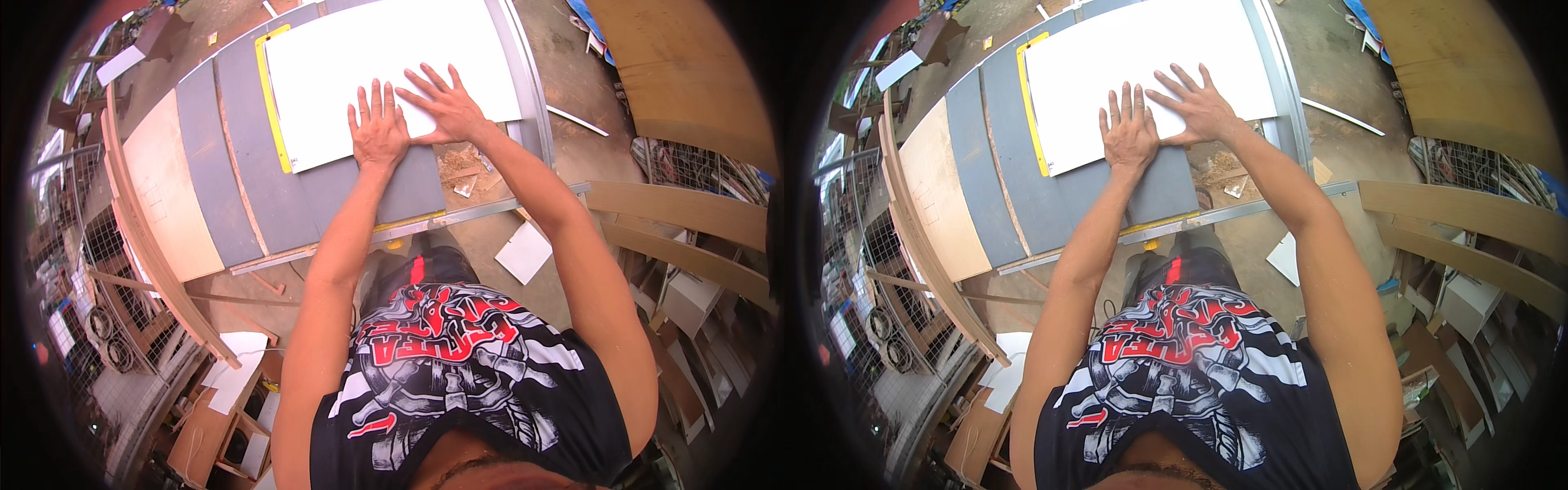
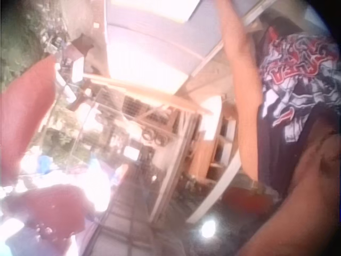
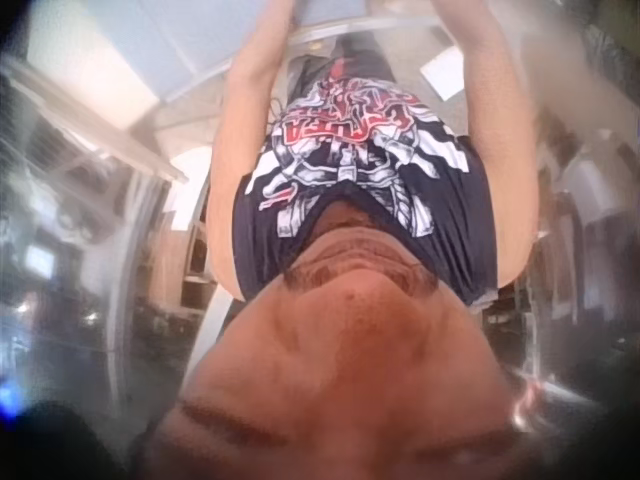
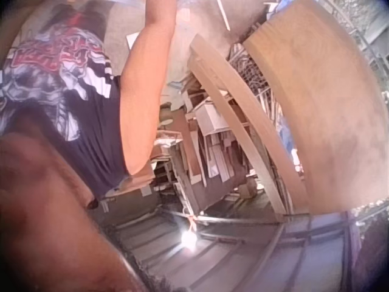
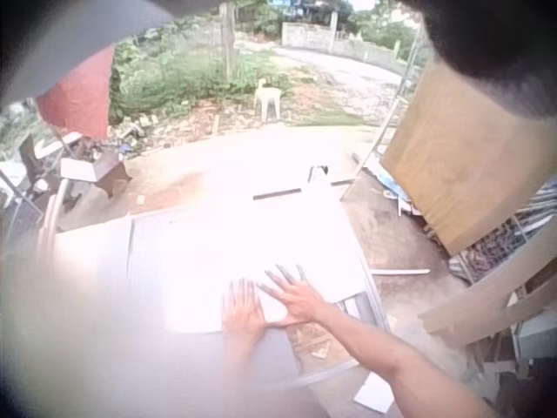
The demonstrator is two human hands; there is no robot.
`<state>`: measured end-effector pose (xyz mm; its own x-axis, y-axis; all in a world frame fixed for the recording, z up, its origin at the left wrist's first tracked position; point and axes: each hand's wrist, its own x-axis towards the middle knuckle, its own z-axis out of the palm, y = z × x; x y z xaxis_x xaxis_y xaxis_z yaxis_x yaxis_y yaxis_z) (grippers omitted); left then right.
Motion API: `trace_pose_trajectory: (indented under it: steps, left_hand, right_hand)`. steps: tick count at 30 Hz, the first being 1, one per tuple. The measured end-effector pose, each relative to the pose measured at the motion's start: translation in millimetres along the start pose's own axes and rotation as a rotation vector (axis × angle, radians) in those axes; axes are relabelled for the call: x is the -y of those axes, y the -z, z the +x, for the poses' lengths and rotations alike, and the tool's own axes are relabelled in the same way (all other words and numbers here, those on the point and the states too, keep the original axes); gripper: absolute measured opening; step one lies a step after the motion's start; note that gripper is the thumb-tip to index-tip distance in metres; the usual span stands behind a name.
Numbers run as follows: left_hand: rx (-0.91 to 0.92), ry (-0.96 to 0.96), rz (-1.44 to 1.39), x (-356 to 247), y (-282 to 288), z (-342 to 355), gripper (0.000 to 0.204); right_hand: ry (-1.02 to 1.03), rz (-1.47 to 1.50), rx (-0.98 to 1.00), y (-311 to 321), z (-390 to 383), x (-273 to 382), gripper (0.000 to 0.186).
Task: The person picks up white rectangular boards and cuts them using a table saw. They handle the boards one at a time, align them with the saw blade, and push them through to make straight cuts.
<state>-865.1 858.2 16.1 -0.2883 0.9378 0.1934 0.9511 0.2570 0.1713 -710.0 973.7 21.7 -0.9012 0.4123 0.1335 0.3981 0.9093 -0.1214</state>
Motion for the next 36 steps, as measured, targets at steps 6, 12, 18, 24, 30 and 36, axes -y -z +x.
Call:
trace_pose_trajectory:
  steps: [6,12,18,24,30,36]
  left_hand:
    - [-0.017,-0.01,-0.001,1,-1,12,0.055]
    - [-0.025,-0.007,0.0,4,0,22,0.054]
    - [-0.034,-0.014,-0.001,7,-4,33,0.053]
    - [-0.045,-0.02,-0.012,11,-7,43,0.054]
    - [-0.048,-0.023,-0.006,13,-7,51,0.054]
    - [-0.044,-0.016,-0.007,15,-12,59,0.054]
  right_hand:
    - [-0.008,-0.004,-0.021,-1,7,-8,0.107]
    - [-0.023,0.003,-0.002,-1,15,-12,0.107]
    - [-0.018,-0.016,-0.018,-8,25,-22,0.109]
    - [-0.028,-0.037,-0.005,-8,31,-27,0.109]
    - [-0.04,-0.05,0.002,-9,39,-32,0.109]
    - [-0.066,-0.057,0.044,-8,45,-36,0.11]
